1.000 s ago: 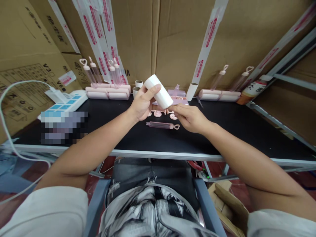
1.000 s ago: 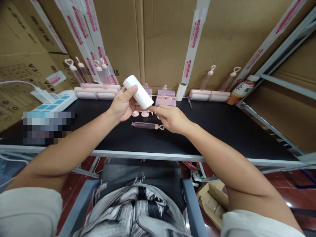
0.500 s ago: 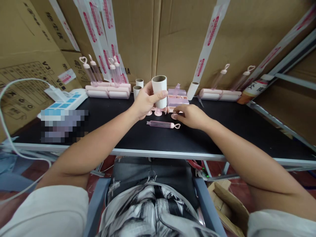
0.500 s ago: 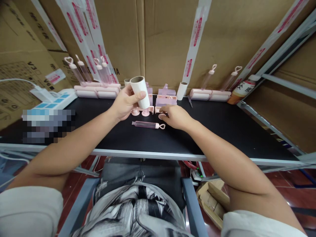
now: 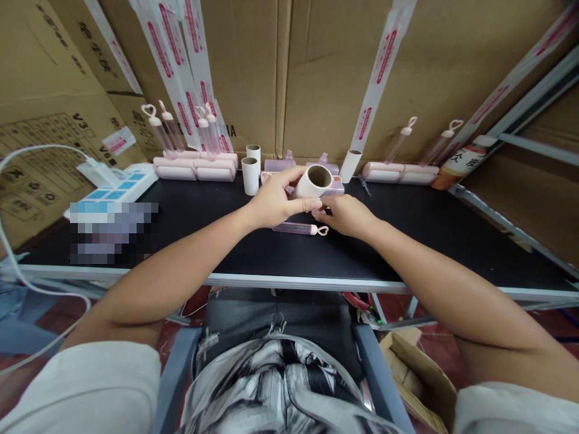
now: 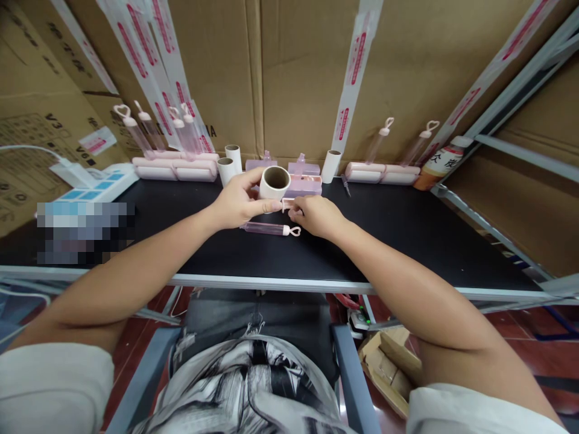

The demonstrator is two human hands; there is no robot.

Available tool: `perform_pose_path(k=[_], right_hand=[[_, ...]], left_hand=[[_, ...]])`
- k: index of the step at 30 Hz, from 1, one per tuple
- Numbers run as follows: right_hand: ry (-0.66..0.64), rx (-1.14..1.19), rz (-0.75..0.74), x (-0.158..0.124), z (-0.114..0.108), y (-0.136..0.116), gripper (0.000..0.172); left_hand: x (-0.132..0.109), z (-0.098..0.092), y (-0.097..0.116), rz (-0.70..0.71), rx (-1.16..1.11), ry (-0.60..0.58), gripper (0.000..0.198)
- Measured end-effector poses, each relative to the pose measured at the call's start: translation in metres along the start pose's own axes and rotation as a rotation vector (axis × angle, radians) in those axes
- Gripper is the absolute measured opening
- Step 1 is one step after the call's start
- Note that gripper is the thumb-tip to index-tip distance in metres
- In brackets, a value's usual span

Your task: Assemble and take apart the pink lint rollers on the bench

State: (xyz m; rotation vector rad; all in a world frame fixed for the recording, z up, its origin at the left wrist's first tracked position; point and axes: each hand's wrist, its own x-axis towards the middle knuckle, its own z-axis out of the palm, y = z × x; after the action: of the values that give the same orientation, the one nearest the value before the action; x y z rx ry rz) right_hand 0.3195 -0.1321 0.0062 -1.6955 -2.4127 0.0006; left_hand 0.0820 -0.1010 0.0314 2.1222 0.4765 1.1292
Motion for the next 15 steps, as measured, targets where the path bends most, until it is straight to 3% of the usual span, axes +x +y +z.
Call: perform_pose_path(k=[10,15], right_hand=[[-0.024,0.04,0.014,0.0,0.004,0.006,0.012],[-0.064,0.063,-0.081,-0.002,0.002,0.009,0.017]], left_hand=[[0.001,-0.001,-0.003,0.011,0.031,0.005,0.071],[-0.001,-0.002,-0.001,0.012,0.055,-0.015,0.067]])
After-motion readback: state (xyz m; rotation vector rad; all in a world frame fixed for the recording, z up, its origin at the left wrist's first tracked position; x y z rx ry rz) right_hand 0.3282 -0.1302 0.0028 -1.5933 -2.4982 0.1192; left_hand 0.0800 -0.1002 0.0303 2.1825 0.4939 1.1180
